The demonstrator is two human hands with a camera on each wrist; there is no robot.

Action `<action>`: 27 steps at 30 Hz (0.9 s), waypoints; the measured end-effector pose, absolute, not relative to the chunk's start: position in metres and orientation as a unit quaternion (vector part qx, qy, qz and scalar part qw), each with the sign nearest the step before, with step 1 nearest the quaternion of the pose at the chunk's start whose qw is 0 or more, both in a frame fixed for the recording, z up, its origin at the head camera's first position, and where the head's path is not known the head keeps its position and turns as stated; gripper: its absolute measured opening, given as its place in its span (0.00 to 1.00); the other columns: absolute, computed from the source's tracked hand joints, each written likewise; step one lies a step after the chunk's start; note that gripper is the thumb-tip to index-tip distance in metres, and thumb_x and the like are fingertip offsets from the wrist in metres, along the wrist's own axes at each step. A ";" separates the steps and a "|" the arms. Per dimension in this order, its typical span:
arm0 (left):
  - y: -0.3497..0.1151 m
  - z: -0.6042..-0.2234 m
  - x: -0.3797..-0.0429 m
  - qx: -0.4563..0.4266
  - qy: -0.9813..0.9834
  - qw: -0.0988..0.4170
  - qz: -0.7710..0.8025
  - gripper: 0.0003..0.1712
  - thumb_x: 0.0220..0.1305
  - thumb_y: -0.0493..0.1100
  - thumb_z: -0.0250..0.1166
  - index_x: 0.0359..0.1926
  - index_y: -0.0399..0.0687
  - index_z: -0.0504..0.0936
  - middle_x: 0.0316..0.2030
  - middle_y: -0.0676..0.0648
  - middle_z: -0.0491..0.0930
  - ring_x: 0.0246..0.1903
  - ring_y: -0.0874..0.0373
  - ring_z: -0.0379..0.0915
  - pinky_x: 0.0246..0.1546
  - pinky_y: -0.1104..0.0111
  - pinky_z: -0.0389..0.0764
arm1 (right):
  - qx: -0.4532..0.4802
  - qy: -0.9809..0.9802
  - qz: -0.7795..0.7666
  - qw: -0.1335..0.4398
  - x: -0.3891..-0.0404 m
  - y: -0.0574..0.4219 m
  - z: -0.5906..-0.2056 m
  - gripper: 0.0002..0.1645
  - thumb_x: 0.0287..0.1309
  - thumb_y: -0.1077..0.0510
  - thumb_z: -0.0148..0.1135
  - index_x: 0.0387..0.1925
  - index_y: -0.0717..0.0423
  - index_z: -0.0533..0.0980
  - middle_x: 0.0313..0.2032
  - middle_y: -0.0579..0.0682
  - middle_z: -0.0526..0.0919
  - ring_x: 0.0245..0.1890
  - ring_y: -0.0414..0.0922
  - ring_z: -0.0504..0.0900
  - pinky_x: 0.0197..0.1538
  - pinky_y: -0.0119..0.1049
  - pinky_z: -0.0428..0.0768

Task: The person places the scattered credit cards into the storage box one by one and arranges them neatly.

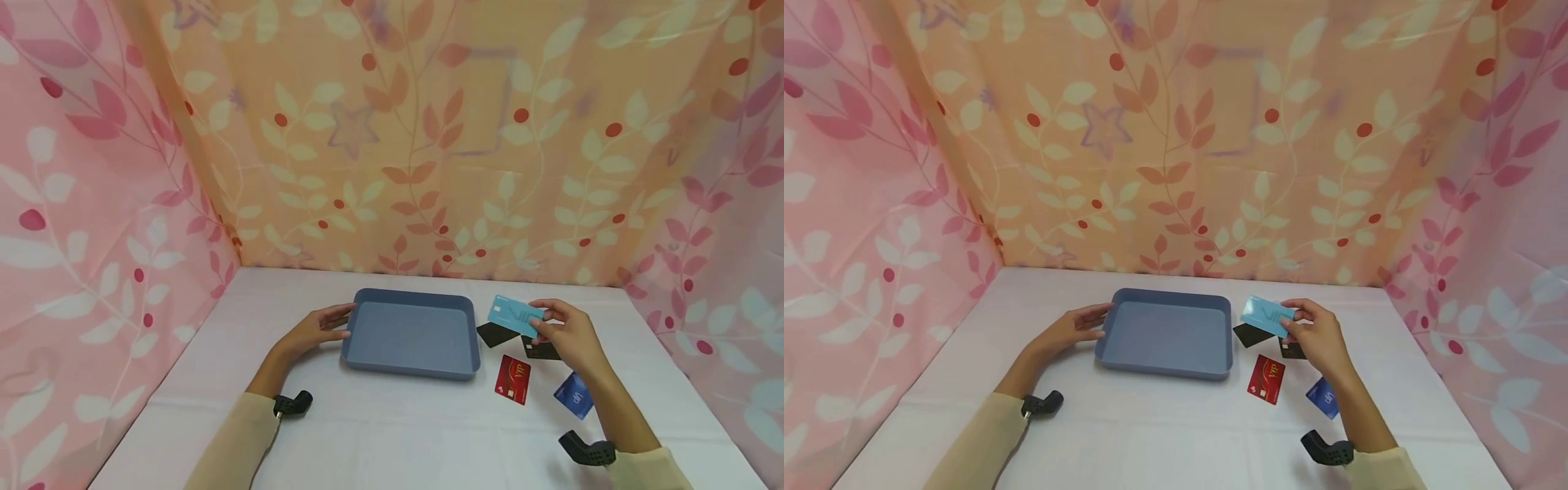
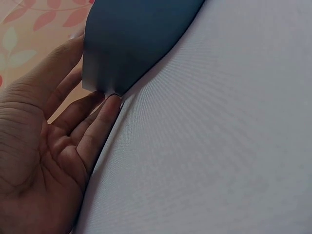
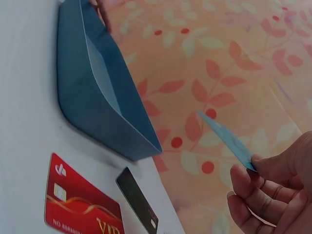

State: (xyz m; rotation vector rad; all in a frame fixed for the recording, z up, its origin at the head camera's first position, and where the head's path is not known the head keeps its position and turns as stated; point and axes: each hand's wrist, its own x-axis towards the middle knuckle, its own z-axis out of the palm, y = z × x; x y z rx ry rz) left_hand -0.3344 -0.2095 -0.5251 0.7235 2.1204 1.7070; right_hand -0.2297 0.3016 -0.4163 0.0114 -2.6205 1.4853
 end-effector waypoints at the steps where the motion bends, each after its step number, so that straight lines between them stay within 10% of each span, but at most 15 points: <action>1: -0.210 -0.525 -0.335 0.254 0.742 0.163 0.599 0.43 0.65 0.40 0.72 0.76 0.42 0.62 0.75 0.41 0.62 0.74 0.44 0.58 0.69 0.63 0.68 | 0.009 -0.865 0.499 0.059 -0.231 0.299 -0.415 0.26 0.70 0.59 0.62 0.66 0.64 0.71 0.42 0.64 0.79 0.34 0.48 0.89 0.40 0.33 0.87; 27: -0.209 -0.524 -0.333 0.274 0.741 0.155 0.593 0.42 0.66 0.36 0.70 0.76 0.40 0.62 0.75 0.38 0.61 0.74 0.43 0.57 0.69 0.59 0.67 | 0.034 -0.847 0.529 -0.039 -0.263 0.242 -0.407 0.26 0.67 0.60 0.66 0.63 0.65 0.74 0.33 0.61 0.79 0.28 0.53 0.86 0.42 0.43 0.88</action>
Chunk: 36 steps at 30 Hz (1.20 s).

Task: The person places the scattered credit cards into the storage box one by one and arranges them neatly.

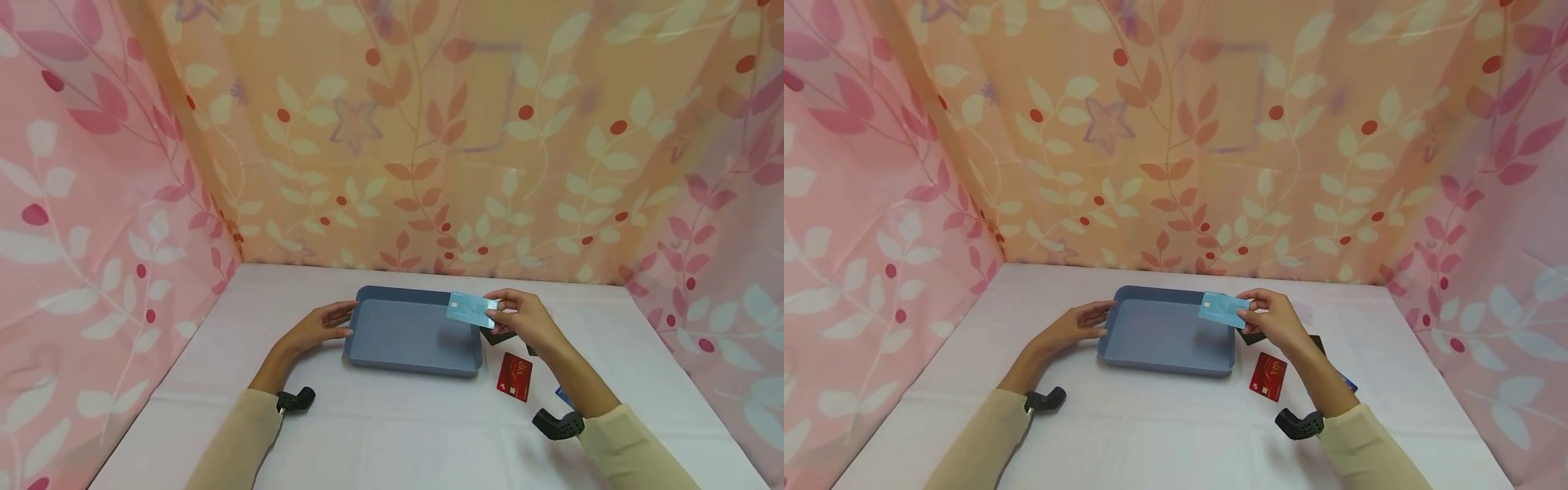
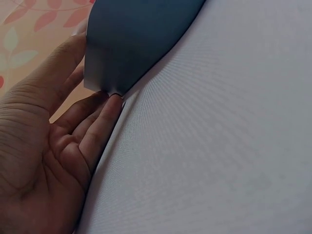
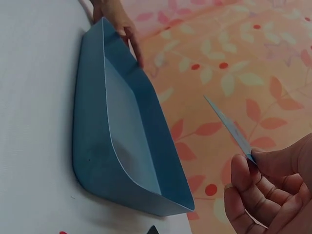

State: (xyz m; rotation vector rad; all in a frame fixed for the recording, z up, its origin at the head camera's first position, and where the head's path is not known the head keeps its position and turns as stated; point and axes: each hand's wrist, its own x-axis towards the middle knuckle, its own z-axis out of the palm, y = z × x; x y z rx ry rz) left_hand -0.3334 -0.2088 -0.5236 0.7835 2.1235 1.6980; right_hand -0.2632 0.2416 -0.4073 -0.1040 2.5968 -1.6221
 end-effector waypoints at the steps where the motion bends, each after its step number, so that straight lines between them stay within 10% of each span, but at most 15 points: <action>1: -0.209 -0.524 -0.333 0.276 0.740 0.156 0.593 0.42 0.66 0.36 0.70 0.76 0.39 0.61 0.75 0.38 0.61 0.74 0.43 0.57 0.69 0.60 0.67 | -0.037 0.848 -0.527 0.041 -0.264 0.240 -0.407 0.26 0.67 0.60 0.66 0.63 0.65 0.74 0.33 0.61 0.79 0.28 0.53 0.86 0.42 0.42 0.88; 36: -0.209 -0.527 -0.333 0.267 0.741 0.156 0.597 0.42 0.66 0.39 0.70 0.76 0.43 0.62 0.75 0.38 0.61 0.73 0.44 0.59 0.65 0.67 0.72 | -0.089 0.820 -0.555 0.110 -0.323 0.154 -0.439 0.20 0.61 0.67 0.69 0.53 0.72 0.78 0.22 0.55 0.82 0.20 0.48 0.85 0.33 0.46 0.88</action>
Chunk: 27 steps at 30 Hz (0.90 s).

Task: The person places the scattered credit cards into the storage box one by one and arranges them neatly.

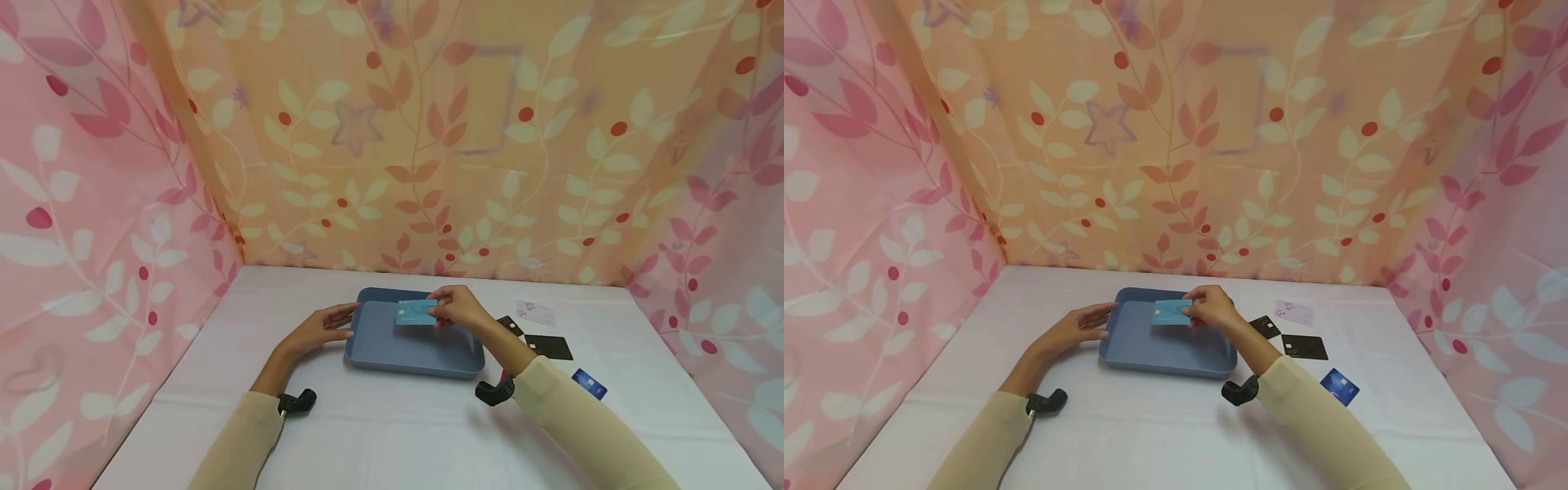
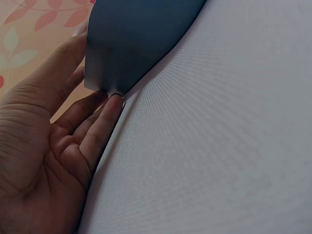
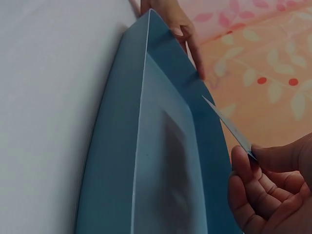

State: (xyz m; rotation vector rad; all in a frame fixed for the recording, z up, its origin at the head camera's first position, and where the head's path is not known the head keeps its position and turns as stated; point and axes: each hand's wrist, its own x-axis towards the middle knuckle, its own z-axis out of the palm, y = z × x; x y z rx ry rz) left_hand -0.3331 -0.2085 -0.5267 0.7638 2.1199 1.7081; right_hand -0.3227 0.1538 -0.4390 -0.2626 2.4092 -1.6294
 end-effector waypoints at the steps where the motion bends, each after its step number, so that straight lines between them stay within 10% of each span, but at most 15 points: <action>1: -0.209 -0.526 -0.333 0.267 0.740 0.156 0.597 0.41 0.66 0.38 0.70 0.76 0.43 0.63 0.75 0.37 0.61 0.73 0.44 0.59 0.65 0.67 0.72 | -0.085 0.819 -0.556 0.113 -0.324 0.151 -0.440 0.20 0.61 0.66 0.69 0.53 0.71 0.78 0.22 0.56 0.83 0.21 0.49 0.86 0.33 0.46 0.88; 27: -0.208 -0.526 -0.333 0.258 0.740 0.156 0.601 0.41 0.65 0.39 0.71 0.76 0.45 0.64 0.75 0.41 0.63 0.73 0.47 0.60 0.65 0.67 0.72 | -0.046 0.801 -0.577 0.152 -0.346 0.100 -0.469 0.18 0.61 0.68 0.68 0.51 0.74 0.77 0.29 0.64 0.86 0.19 0.44 0.85 0.29 0.37 0.87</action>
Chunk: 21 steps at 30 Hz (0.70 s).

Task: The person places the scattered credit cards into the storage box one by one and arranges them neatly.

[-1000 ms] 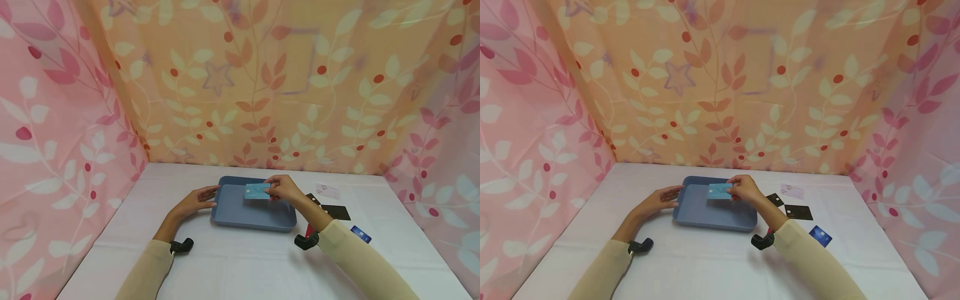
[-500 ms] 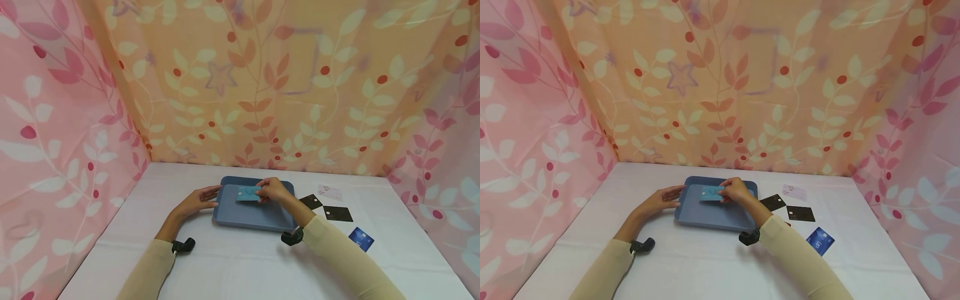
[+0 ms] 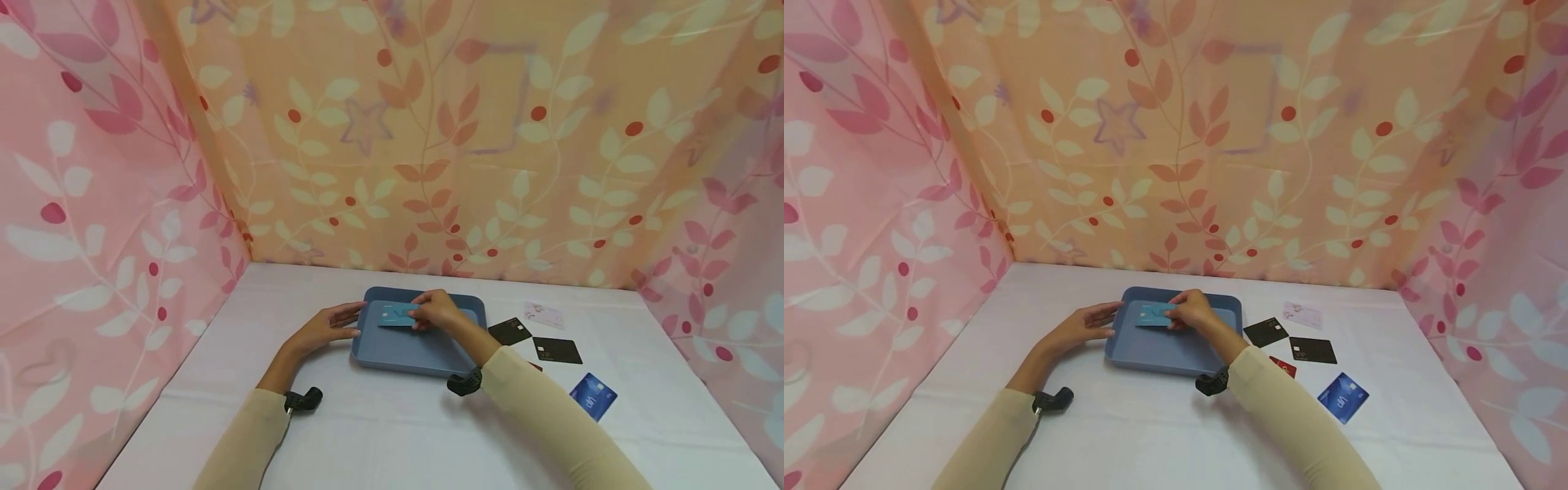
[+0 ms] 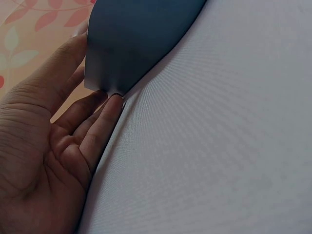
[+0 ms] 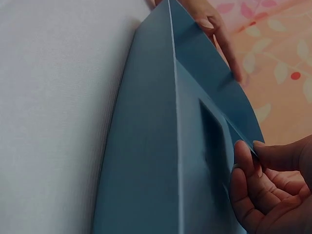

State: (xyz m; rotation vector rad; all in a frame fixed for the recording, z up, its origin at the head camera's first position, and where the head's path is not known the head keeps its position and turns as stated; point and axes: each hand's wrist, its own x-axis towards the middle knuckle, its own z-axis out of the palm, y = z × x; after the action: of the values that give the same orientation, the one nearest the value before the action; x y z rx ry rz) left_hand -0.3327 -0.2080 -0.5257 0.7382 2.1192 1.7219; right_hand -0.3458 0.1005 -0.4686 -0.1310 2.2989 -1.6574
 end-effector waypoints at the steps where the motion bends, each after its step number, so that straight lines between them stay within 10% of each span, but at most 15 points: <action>1: -0.208 -0.526 -0.333 0.259 0.741 0.155 0.600 0.41 0.65 0.39 0.71 0.76 0.45 0.64 0.75 0.41 0.63 0.73 0.47 0.60 0.65 0.67 0.72 | -0.046 0.802 -0.577 0.151 -0.346 0.099 -0.469 0.18 0.61 0.68 0.68 0.51 0.74 0.77 0.29 0.63 0.86 0.19 0.44 0.85 0.29 0.37 0.87; 21: -0.207 -0.526 -0.333 0.256 0.740 0.159 0.601 0.41 0.67 0.37 0.69 0.77 0.42 0.62 0.75 0.41 0.62 0.74 0.47 0.58 0.66 0.64 0.71 | -0.035 0.813 -0.566 0.134 -0.355 0.073 -0.478 0.16 0.60 0.68 0.70 0.48 0.72 0.80 0.30 0.64 0.87 0.17 0.43 0.84 0.26 0.35 0.86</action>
State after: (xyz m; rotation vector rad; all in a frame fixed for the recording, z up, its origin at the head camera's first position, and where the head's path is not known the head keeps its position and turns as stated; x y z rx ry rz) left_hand -0.3325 -0.2069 -0.5255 0.7315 2.1151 1.7180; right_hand -0.3550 0.0727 -0.4783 -0.1017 2.3552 -1.6408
